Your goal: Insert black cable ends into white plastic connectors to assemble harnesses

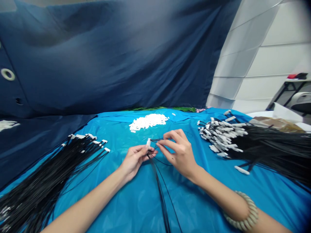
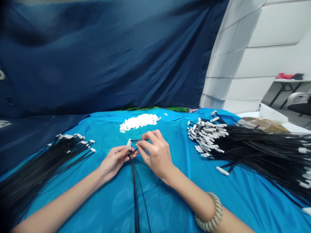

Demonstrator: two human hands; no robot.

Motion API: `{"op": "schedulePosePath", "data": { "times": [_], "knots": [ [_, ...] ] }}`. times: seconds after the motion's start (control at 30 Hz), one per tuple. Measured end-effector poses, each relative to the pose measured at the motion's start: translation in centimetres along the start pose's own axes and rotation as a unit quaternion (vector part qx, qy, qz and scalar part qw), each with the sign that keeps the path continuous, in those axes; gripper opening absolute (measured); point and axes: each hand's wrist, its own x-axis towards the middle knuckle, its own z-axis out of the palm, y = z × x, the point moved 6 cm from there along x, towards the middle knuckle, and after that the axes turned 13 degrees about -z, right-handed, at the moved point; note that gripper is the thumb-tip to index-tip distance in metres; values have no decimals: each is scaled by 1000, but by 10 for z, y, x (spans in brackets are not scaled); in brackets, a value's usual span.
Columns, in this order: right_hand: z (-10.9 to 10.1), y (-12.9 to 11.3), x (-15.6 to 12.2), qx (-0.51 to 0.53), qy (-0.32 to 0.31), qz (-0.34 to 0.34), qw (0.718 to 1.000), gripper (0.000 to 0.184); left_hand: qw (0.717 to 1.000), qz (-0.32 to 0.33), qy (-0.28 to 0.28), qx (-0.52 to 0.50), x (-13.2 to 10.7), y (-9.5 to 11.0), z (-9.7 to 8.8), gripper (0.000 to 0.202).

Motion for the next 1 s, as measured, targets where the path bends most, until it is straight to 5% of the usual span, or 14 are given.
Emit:
{"op": "schedulePosePath", "data": {
  "times": [0.37, 0.63, 0.8, 1.0],
  "knots": [
    [12, 0, 3, 214, -94, 24, 972, 13, 998, -26, -31, 40, -1, -6, 5, 15],
    [9, 6, 3, 97, -70, -11, 993, 18, 999, -4, 14, -32, 3, 2, -6, 13],
    [4, 3, 5, 33, -151, -64, 986, 40, 997, 17, 36, -63, 4, 10, -11, 11],
    [4, 4, 2, 58, -201, -65, 976, 19, 997, 15, 35, -66, 1, 10, -8, 9]
  ]
}}
